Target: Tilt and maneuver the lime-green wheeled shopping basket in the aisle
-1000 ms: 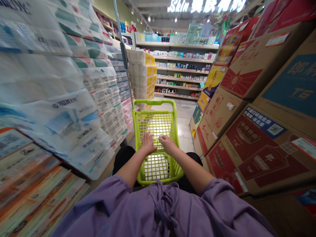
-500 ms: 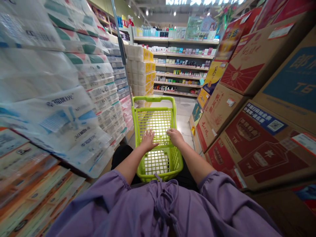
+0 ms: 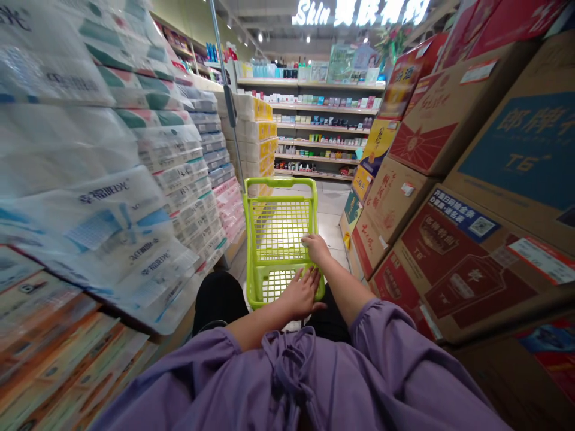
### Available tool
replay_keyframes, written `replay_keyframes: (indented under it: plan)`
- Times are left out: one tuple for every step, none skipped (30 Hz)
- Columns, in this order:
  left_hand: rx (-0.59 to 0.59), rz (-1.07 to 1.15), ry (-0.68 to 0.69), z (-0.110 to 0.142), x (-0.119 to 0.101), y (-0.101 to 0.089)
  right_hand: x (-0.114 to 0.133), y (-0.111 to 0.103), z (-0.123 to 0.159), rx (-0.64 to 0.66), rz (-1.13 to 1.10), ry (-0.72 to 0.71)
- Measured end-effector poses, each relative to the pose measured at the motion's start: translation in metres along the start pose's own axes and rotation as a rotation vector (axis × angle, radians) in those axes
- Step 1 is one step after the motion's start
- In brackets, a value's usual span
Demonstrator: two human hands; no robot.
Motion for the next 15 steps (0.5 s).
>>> replay_keyframes:
  plan:
    - [-0.001,-0.011,0.013,0.001,0.007,-0.002,0.003,0.001,0.0,-0.002,-0.006,0.006]
    - [0.004,-0.018,0.027,0.003,0.015,-0.004,0.007,0.003,-0.001,-0.005,-0.012,0.012]
    - [0.015,-0.023,0.036,0.006,0.025,-0.005,0.011,0.005,-0.002,-0.008,-0.018,0.018]
    - [0.028,-0.029,0.04,0.01,0.035,-0.005,0.017,0.008,-0.002,-0.013,-0.024,0.024]
    - [0.041,-0.035,0.042,0.014,0.046,-0.006,0.023,0.01,-0.003,-0.02,-0.029,0.031]
    - [0.047,-0.04,0.03,0.019,0.058,-0.007,0.03,0.013,-0.003,-0.029,-0.035,0.039]
    - [0.055,-0.041,0.017,0.024,0.069,-0.008,0.038,0.016,-0.003,-0.039,-0.041,0.048]
    - [0.065,-0.037,0.004,0.029,0.079,-0.009,0.046,0.019,-0.002,-0.049,-0.045,0.056]
    - [0.071,-0.028,-0.014,0.034,0.086,-0.009,0.053,0.022,-0.001,-0.065,-0.053,0.065]
    - [0.067,-0.018,-0.045,0.038,0.091,-0.011,0.06,0.024,0.001,-0.091,-0.071,0.076]
    - [0.049,-0.007,-0.096,0.041,0.094,-0.013,0.067,0.026,0.003,-0.127,-0.1,0.088]
    - [0.018,0.003,-0.161,0.042,0.096,-0.015,0.072,0.026,0.005,-0.174,-0.145,0.099]
    - [-0.037,0.01,-0.269,0.042,0.098,-0.019,0.076,0.026,0.008,-0.221,-0.199,0.1]
    - [-0.091,0.021,-0.377,0.042,0.098,-0.022,0.079,0.026,0.01,-0.268,-0.256,0.093]
    - [-0.11,0.041,-0.449,0.04,0.095,-0.022,0.08,0.024,0.011,-0.31,-0.309,0.075]
Point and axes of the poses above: each hand's wrist, its own z-axis away from the middle knuckle, its own y-axis out of the palm, x = y × z, the point moved 8 cm from there along -z, towards the middle knuckle, and after that the axes turned 3 degrees about -y, right-handed, at the moved point
